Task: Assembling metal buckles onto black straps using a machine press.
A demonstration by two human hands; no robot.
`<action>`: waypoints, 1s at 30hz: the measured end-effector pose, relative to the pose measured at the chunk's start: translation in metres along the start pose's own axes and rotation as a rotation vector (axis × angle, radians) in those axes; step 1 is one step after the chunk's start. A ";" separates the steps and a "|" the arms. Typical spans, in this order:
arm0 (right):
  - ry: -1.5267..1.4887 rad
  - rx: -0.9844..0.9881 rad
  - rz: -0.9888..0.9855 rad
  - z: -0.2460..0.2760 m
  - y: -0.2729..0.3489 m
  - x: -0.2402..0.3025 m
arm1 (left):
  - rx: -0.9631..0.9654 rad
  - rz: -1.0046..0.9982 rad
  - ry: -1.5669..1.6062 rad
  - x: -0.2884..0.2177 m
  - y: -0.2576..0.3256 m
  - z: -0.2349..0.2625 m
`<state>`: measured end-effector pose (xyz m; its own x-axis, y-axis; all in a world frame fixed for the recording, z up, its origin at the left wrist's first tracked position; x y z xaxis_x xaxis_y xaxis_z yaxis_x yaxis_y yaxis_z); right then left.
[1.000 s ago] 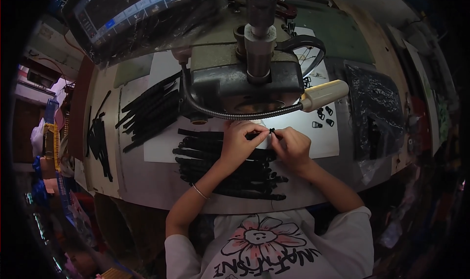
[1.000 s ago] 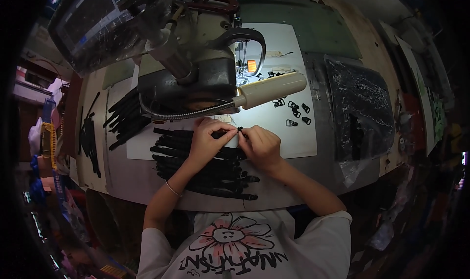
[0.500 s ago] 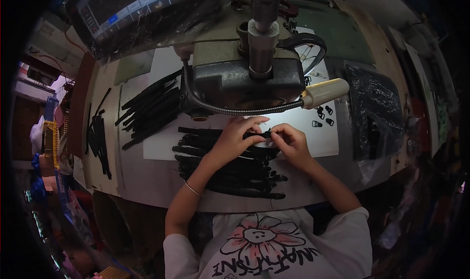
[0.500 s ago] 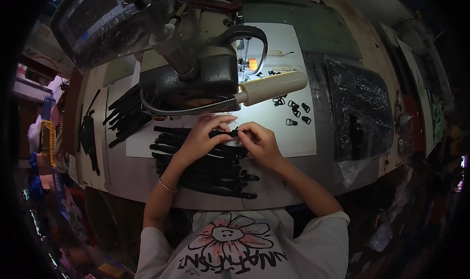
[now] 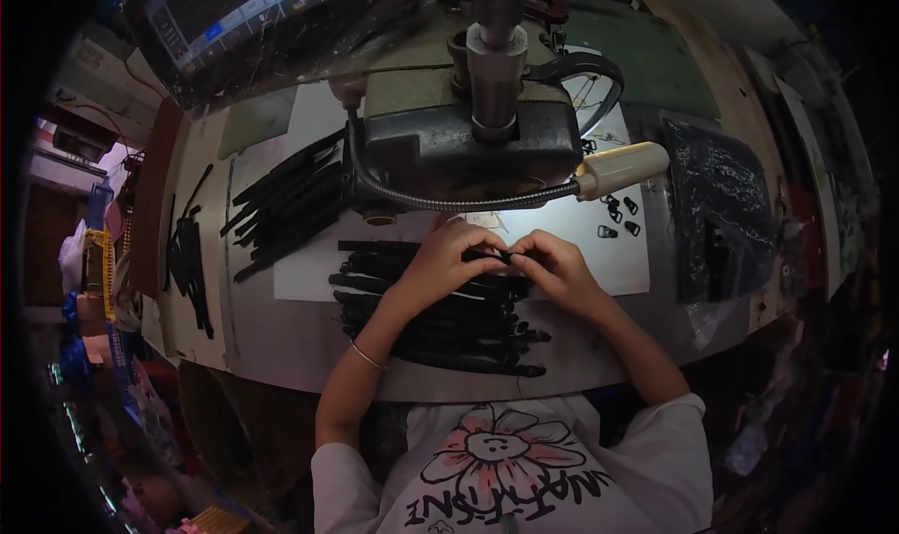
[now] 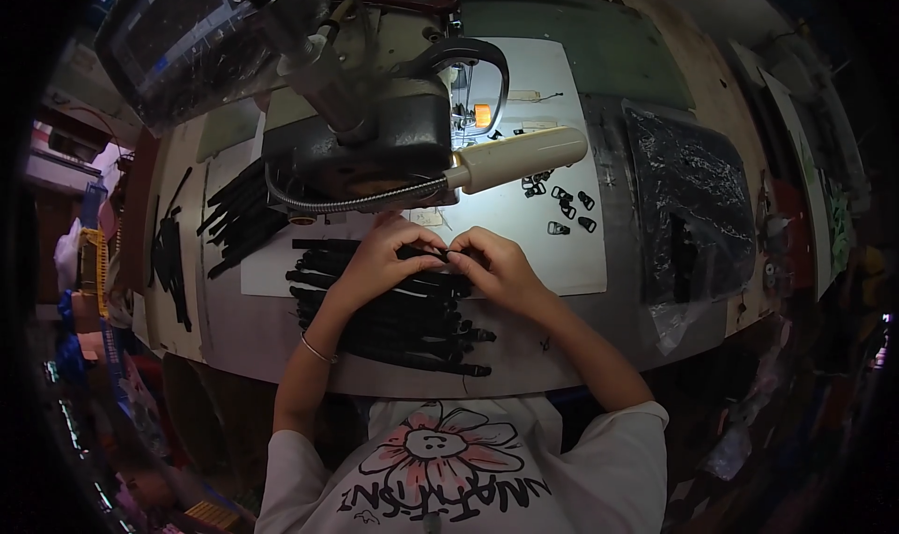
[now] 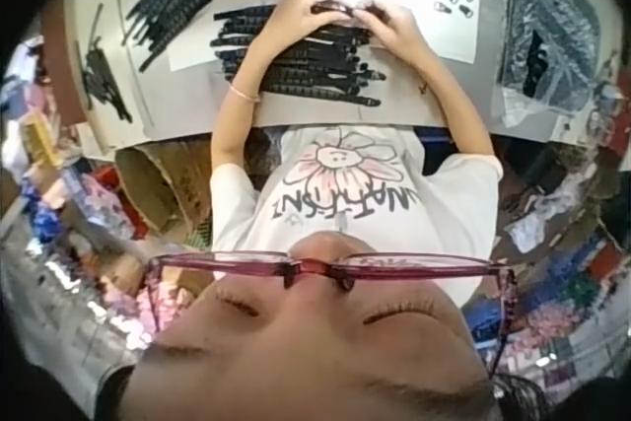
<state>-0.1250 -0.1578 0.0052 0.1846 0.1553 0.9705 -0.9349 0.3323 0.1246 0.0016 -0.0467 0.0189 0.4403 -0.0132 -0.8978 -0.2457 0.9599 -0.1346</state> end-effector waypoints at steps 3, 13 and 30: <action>-0.023 0.017 0.008 0.000 -0.001 -0.002 | 0.008 -0.095 -0.139 -0.004 -0.001 0.003; 0.099 0.075 0.038 0.004 -0.009 0.007 | -0.016 -0.114 -0.176 0.001 0.000 0.002; 0.163 -0.042 0.117 0.002 -0.013 0.010 | -0.097 0.003 -0.155 -0.001 0.001 0.013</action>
Point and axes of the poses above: each hand's wrist, its own y-axis away from the middle knuckle, its own z-axis out of the back of the hand, x = y × z, the point moved 4 cm from there along -y, towards the middle knuckle, and after that the axes turned 7 degrees about -z, right-handed, at the moved point
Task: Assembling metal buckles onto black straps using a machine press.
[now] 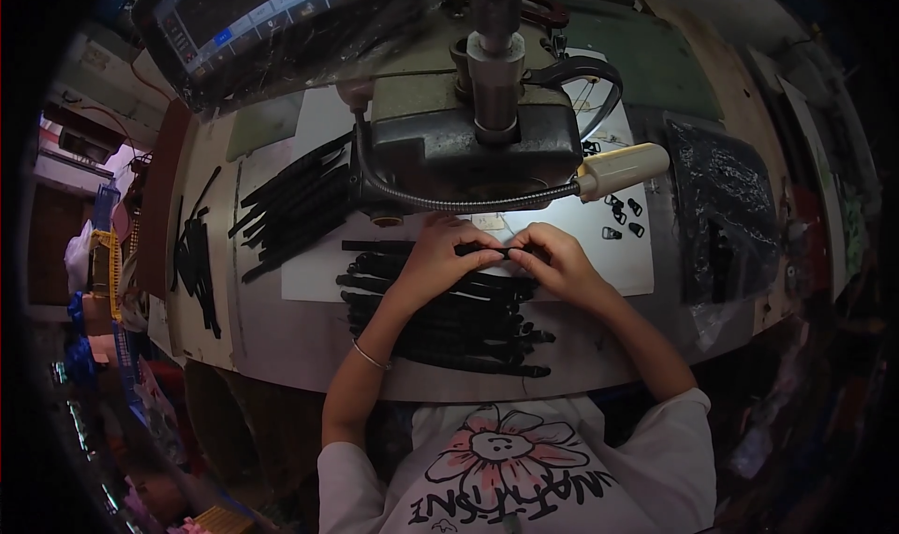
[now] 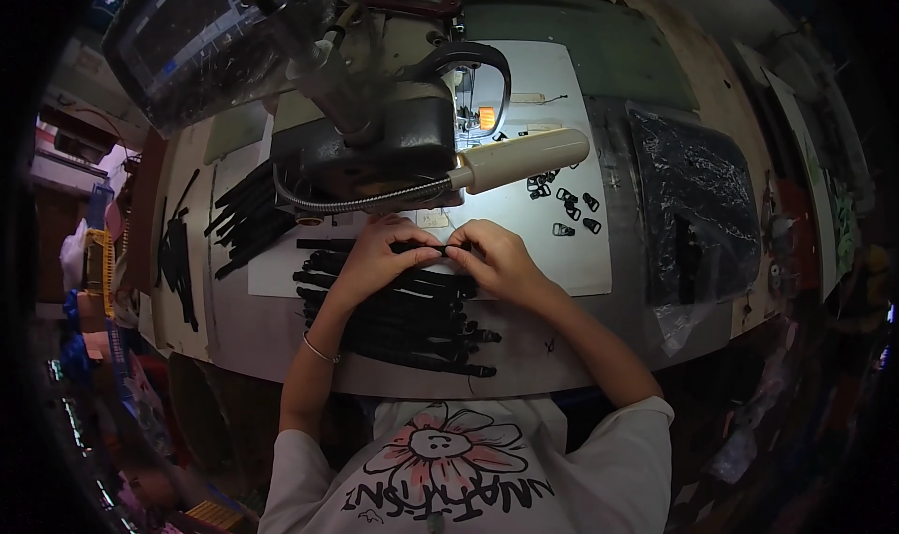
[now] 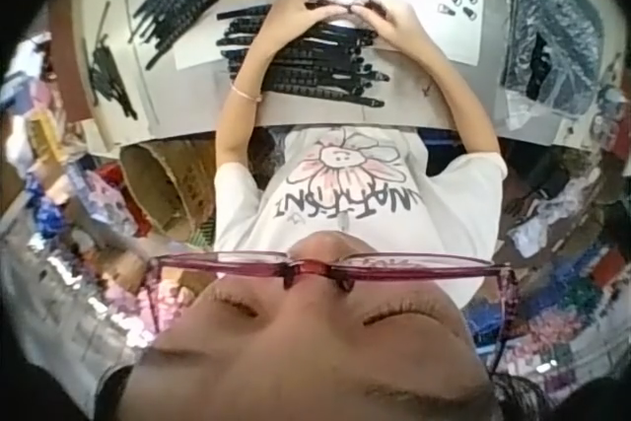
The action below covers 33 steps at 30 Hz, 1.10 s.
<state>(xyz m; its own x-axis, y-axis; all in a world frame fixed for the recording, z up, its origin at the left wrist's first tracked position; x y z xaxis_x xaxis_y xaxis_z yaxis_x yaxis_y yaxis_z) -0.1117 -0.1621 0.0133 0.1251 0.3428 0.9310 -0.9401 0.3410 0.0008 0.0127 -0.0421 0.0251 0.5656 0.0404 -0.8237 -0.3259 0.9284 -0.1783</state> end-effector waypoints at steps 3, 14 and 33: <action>0.011 -0.017 -0.013 -0.001 0.000 -0.001 | -0.008 -0.009 -0.020 -0.003 -0.001 0.000; -0.080 0.043 -0.242 0.008 -0.053 -0.032 | -0.156 -0.228 -0.417 0.017 0.000 0.003; 0.320 0.008 -0.500 0.012 -0.078 -0.046 | -0.028 -0.520 -0.585 0.013 -0.010 0.011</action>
Point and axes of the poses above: each hand's wrist, its own y-axis away from the middle knuckle, its own z-axis out of the back of the hand, x = y × z, the point moved 4 cm from there along -y, towards the middle knuckle, and after that the axes turned 7 degrees about -z, right-handed, at the moved point
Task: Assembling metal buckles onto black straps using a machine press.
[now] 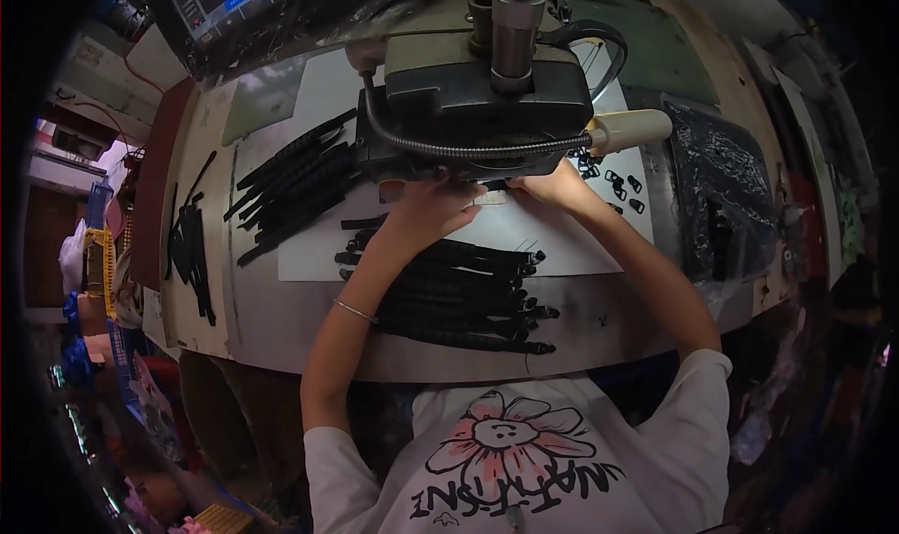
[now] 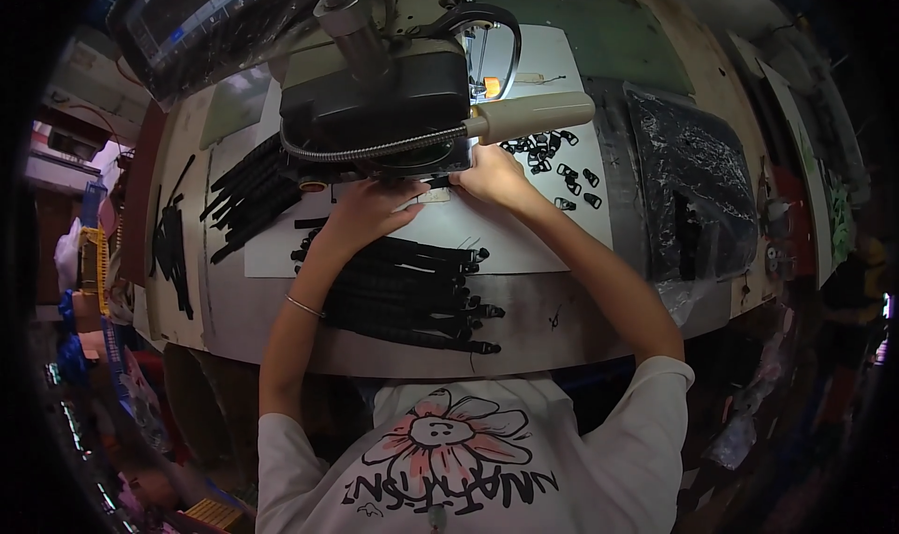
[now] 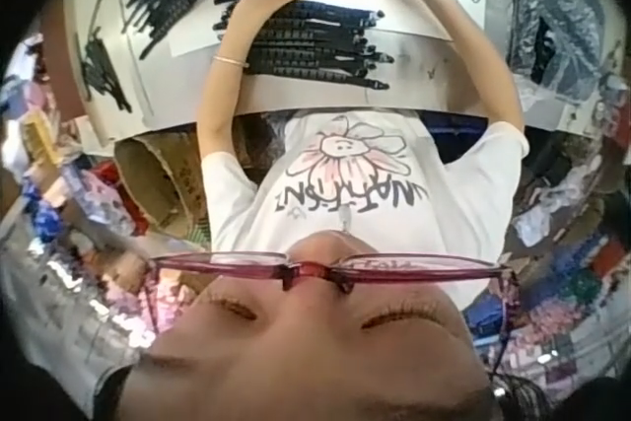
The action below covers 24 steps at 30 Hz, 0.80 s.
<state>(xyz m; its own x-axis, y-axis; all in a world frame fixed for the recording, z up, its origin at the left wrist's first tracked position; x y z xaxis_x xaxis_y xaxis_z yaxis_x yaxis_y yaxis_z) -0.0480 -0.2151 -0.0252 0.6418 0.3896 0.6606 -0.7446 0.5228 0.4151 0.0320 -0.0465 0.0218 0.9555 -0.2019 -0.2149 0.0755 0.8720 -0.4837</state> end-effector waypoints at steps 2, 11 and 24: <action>-0.032 0.000 0.004 0.001 0.000 -0.002 | 0.027 0.008 0.002 0.000 -0.001 -0.002; -0.076 0.076 0.003 0.000 -0.002 0.001 | 0.081 -0.020 -0.115 0.005 -0.001 -0.005; 0.148 -0.222 0.059 0.004 0.028 0.020 | 0.066 -0.116 -0.218 -0.006 0.006 -0.017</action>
Point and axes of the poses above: each hand's wrist, its own y-axis away from the middle knuckle, its own z-axis out of the back of the hand, x = y × z, the point moved 4 cm from there along -y, towards the middle knuckle, and after that the axes turned 7 degrees about -z, right-handed, at the moved point
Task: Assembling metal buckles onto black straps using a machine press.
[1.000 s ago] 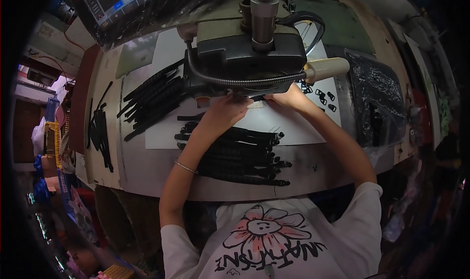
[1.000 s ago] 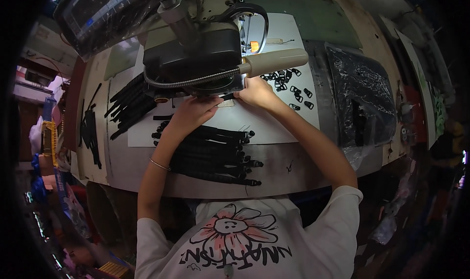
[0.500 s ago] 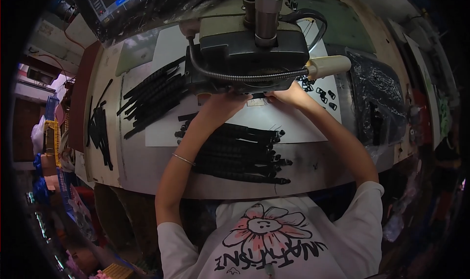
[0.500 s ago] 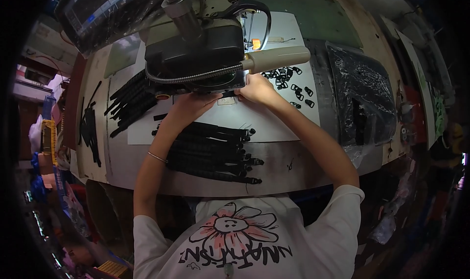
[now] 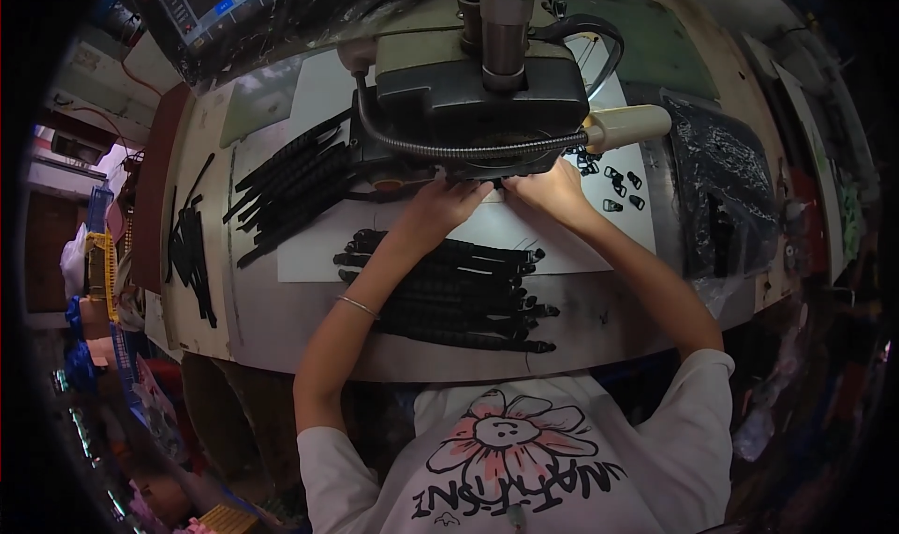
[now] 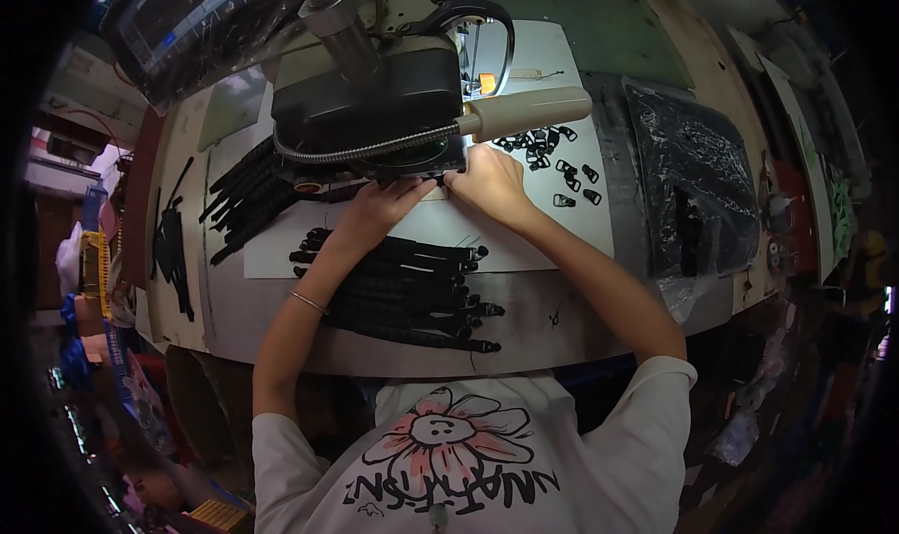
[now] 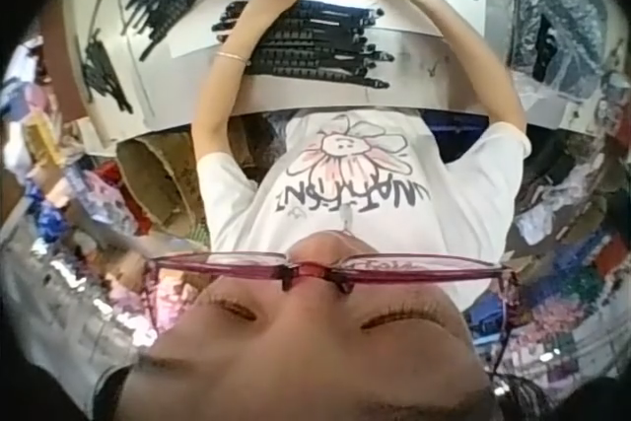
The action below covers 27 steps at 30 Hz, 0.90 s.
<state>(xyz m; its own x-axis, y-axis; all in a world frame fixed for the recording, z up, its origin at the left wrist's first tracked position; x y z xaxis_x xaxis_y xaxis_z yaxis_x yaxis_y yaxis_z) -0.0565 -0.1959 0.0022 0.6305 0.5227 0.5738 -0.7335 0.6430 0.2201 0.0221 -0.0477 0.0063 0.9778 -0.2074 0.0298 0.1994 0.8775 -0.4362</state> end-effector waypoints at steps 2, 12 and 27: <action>0.029 -0.045 0.063 -0.002 0.006 0.004 | -0.003 -0.029 -0.034 -0.001 -0.001 0.001; -0.153 -0.432 0.596 0.004 0.038 0.004 | 0.084 0.102 0.023 -0.008 -0.002 0.001; -0.134 -0.415 0.581 0.001 0.035 -0.004 | 0.215 0.221 -0.113 -0.040 -0.007 0.000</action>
<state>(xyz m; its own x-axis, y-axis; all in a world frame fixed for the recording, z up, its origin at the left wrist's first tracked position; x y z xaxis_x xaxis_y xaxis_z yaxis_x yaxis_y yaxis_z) -0.0847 -0.1760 0.0081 0.1126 0.7886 0.6045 -0.7669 0.4558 -0.4518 -0.0183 -0.0455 0.0083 0.9975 0.0366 0.0600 -0.0209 0.9696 -0.2438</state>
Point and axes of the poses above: each hand's wrist, its own y-axis away from the middle knuckle, its own z-axis out of the back of the hand, x = y × z, the point moved 4 cm from there along -y, towards the middle knuckle, and after that the axes turned 7 degrees about -z, right-handed, at the moved point
